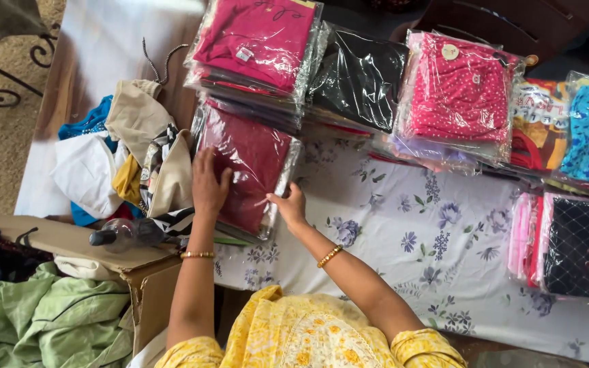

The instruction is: The person folds a black garment on the table, wraps it in a clear plastic bag, and stacks it with other packaged clothes. They then fold a striped top, wrap it in plastic, and place it on the stack of packaged garments.

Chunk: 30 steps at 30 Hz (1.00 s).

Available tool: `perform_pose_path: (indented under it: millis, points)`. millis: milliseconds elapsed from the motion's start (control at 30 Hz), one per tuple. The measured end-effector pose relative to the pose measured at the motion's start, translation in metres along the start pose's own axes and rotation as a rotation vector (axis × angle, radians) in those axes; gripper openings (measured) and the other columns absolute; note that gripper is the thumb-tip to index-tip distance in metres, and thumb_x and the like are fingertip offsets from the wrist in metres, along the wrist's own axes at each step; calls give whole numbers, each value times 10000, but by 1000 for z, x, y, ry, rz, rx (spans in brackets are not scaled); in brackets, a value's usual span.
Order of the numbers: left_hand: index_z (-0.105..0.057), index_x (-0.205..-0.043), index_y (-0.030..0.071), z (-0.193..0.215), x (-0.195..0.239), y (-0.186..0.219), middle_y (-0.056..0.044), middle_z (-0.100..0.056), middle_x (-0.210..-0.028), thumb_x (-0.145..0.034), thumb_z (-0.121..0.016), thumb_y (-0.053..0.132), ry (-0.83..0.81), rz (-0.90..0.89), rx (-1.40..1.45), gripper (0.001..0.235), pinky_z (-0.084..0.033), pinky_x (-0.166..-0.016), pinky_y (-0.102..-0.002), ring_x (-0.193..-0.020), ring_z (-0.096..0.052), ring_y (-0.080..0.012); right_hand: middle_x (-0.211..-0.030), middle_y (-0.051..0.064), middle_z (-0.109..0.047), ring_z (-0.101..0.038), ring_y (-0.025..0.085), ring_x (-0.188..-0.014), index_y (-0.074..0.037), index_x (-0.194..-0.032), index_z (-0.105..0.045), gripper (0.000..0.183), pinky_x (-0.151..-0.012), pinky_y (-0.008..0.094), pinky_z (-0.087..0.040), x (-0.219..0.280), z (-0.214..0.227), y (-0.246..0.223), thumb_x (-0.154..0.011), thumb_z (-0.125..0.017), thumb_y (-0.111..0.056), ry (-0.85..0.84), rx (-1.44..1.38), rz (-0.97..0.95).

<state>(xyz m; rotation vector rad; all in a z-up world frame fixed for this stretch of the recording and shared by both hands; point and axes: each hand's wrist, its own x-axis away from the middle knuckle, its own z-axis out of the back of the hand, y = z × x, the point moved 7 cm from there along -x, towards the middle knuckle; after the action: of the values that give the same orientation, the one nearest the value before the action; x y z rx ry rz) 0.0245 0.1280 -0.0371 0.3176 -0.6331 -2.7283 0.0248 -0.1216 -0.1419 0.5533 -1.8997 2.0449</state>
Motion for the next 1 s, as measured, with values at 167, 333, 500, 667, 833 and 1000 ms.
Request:
perform_pose_path:
  millis: [167, 333, 500, 667, 833, 1000]
  points:
    - [-340, -1579, 100, 0, 10, -21, -245, -372, -1584, -969, -645, 477, -25, 27, 84, 779, -293, -1161, -508, -1460, -319, -430, -1348, 198, -564, -557, 290, -1215, -27, -1428, -467, 863, -1030, 409, -464, 11, 11, -18, -687, -886, -168, 105, 54, 102]
    - [-500, -1492, 80, -26, 2, -86, -194, -509, -1480, -988, -610, 496, -35, 134, 47, 663, -350, -1173, -476, -1412, -426, -397, -1440, 187, -525, -532, 299, -1313, -40, -1490, -378, 910, -1128, 411, -416, 9, -32, -16, -732, -845, -228, 33, -114, 175]
    - [-580, -1426, 54, -30, -9, -101, -187, -589, -1381, -1036, -503, 567, -14, 226, -66, 649, -370, -1135, -499, -1282, -483, -426, -1486, 249, -430, -424, 365, -1383, 21, -1512, -288, 977, -1152, 454, -341, 6, -39, -8, -799, -906, -234, 177, 159, 365]
    - [-556, -1428, 14, -40, -24, -107, -259, -557, -1337, -1009, -502, 647, -54, 259, -106, 761, -370, -1090, -512, -1260, -465, -453, -1383, 181, -547, -560, 285, -1238, -43, -1488, -332, 984, -1044, 396, -463, 24, -24, -26, -699, -901, -192, 140, -65, 124]
    - [-473, -1481, 11, -60, -37, -134, -290, -489, -1445, -1002, -454, 673, -125, 282, -8, 817, -295, -1109, -541, -1334, -364, -509, -1261, 164, -680, -681, 256, -1092, -30, -1425, -463, 861, -948, 364, -562, 23, -42, -22, -687, -887, -164, 60, -243, 47]
    - [-462, -1486, 8, -65, -39, -141, -321, -479, -1466, -986, -454, 712, -171, 372, 66, 864, -279, -1151, -531, -1371, -339, -527, -1342, 212, -593, -545, 322, -1237, -29, -1365, -522, 798, -1037, 410, -454, 13, -21, -20, -715, -945, -219, 48, 127, -11]
